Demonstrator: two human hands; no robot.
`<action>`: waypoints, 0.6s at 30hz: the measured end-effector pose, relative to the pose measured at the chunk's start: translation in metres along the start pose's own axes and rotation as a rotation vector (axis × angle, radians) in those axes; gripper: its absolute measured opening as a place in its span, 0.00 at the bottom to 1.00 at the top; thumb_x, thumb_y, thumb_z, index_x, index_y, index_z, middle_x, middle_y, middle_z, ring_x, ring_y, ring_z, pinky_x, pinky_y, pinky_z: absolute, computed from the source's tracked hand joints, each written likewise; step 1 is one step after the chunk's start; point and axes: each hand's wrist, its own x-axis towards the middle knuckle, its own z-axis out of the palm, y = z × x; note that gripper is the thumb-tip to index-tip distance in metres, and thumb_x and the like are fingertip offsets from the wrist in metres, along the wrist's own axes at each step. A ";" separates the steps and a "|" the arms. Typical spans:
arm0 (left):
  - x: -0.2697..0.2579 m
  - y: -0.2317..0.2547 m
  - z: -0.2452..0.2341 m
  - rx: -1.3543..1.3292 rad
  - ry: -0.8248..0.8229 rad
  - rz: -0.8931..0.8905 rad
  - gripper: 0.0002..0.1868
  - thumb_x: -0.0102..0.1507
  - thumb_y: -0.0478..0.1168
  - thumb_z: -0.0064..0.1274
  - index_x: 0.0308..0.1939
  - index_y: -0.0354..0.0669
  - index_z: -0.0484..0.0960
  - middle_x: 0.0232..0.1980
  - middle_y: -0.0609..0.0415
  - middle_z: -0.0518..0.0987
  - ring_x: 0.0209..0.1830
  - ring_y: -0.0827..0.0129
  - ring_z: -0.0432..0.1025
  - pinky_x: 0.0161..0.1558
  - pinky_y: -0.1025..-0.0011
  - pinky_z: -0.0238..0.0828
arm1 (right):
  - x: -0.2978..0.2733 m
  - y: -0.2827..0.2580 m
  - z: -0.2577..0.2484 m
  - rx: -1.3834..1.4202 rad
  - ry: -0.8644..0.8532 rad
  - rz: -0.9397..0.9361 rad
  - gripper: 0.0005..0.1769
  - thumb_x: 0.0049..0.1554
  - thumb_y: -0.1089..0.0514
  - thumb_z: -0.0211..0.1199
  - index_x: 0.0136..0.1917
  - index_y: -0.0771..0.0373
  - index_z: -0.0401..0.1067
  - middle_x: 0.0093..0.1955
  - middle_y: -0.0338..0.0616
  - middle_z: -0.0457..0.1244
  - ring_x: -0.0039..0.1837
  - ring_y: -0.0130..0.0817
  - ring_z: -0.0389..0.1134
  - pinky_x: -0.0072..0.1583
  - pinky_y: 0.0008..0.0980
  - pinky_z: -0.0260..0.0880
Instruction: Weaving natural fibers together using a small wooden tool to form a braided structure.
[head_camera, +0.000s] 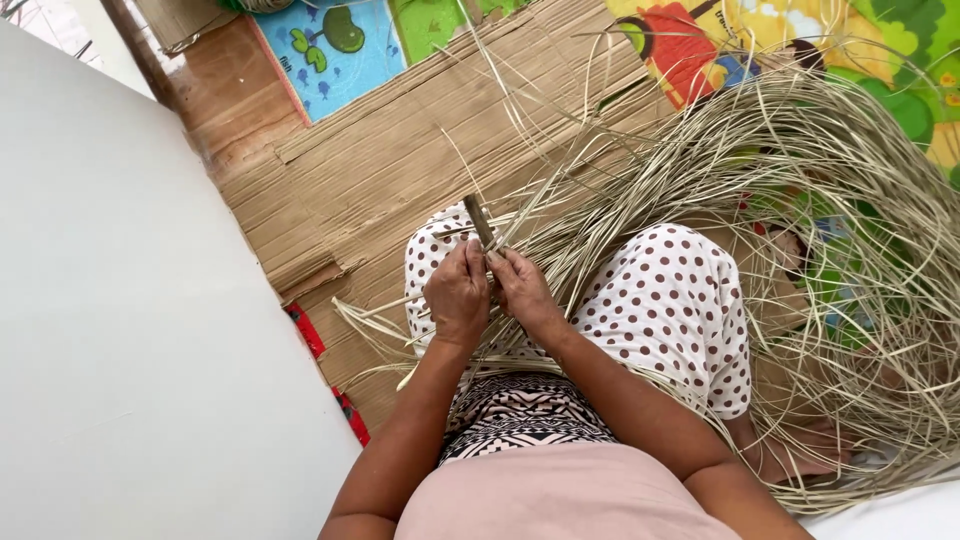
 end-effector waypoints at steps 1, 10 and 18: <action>0.003 0.001 -0.003 0.006 -0.002 -0.001 0.22 0.74 0.50 0.40 0.27 0.47 0.74 0.23 0.47 0.77 0.25 0.49 0.76 0.31 0.57 0.72 | 0.003 0.010 0.000 0.005 -0.001 0.003 0.16 0.68 0.47 0.55 0.40 0.56 0.65 0.23 0.34 0.51 0.22 0.21 0.53 0.25 0.19 0.54; 0.010 -0.024 0.010 -0.053 0.201 0.175 0.26 0.72 0.52 0.48 0.20 0.51 0.67 0.19 0.52 0.68 0.23 0.55 0.73 0.30 0.67 0.70 | -0.020 -0.017 0.024 0.274 -0.068 0.324 0.19 0.63 0.40 0.51 0.35 0.49 0.60 0.26 0.24 0.45 0.28 0.18 0.47 0.30 0.20 0.47; 0.020 -0.007 0.002 -0.059 0.189 0.179 0.25 0.72 0.50 0.45 0.19 0.53 0.70 0.16 0.54 0.70 0.20 0.56 0.73 0.25 0.67 0.70 | -0.007 0.001 -0.009 0.461 -0.133 0.313 0.22 0.64 0.37 0.48 0.36 0.50 0.54 0.22 0.25 0.41 0.23 0.22 0.45 0.30 0.23 0.49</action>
